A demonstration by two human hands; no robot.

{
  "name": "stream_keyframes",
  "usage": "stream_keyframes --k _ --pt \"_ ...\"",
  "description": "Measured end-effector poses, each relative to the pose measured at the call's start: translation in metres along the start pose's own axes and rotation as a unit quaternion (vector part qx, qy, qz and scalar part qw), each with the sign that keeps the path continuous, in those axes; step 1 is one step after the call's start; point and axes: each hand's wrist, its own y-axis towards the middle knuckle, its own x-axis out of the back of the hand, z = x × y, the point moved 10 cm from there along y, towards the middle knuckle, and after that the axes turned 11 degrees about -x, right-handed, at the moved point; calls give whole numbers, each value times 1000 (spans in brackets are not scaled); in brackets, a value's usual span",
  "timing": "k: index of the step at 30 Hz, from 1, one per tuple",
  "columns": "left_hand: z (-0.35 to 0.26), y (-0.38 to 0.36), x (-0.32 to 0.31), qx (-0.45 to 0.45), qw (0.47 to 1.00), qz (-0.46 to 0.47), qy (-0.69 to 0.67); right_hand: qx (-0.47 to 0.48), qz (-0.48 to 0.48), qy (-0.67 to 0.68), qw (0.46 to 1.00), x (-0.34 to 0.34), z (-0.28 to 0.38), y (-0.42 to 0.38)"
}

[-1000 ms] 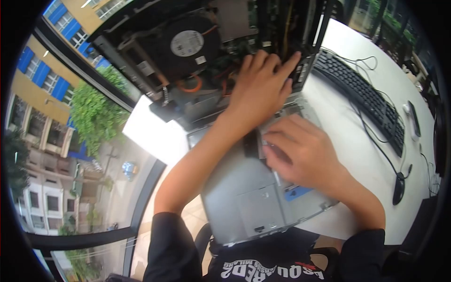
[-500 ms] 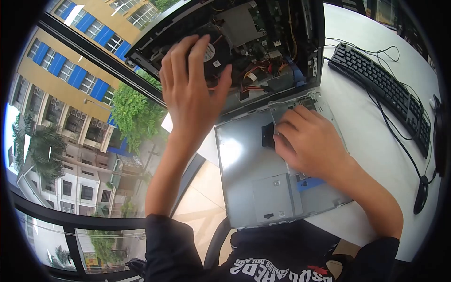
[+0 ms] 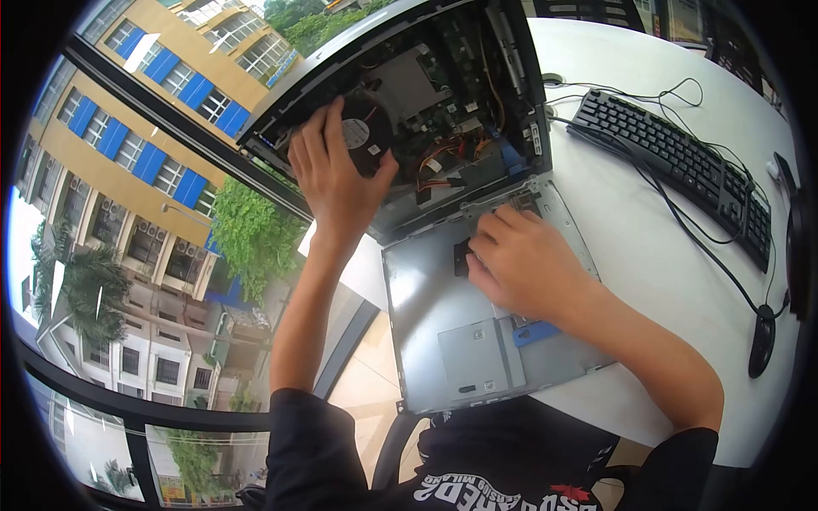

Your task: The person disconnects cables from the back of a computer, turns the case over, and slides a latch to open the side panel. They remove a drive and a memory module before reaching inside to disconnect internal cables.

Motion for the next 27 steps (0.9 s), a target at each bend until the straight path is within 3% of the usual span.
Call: stream_keyframes --k 7,13,18,21,22,27 --pt "-1 1 2 -4 999 35 -7 0 -6 5 1000 -1 -1 0" --pt "-10 5 53 -34 997 -61 28 -4 -14 9 1000 -1 -2 -1" --pt "42 31 68 -25 989 -141 33 -13 -4 21 1000 -3 -3 0" --pt "54 36 40 -5 998 -40 53 -15 6 23 1000 -4 -3 0" --pt "51 36 45 -20 993 -104 60 -14 4 22 1000 -3 -3 0" --pt "54 34 43 -17 990 -124 58 -11 -1 24 1000 -3 -3 0"
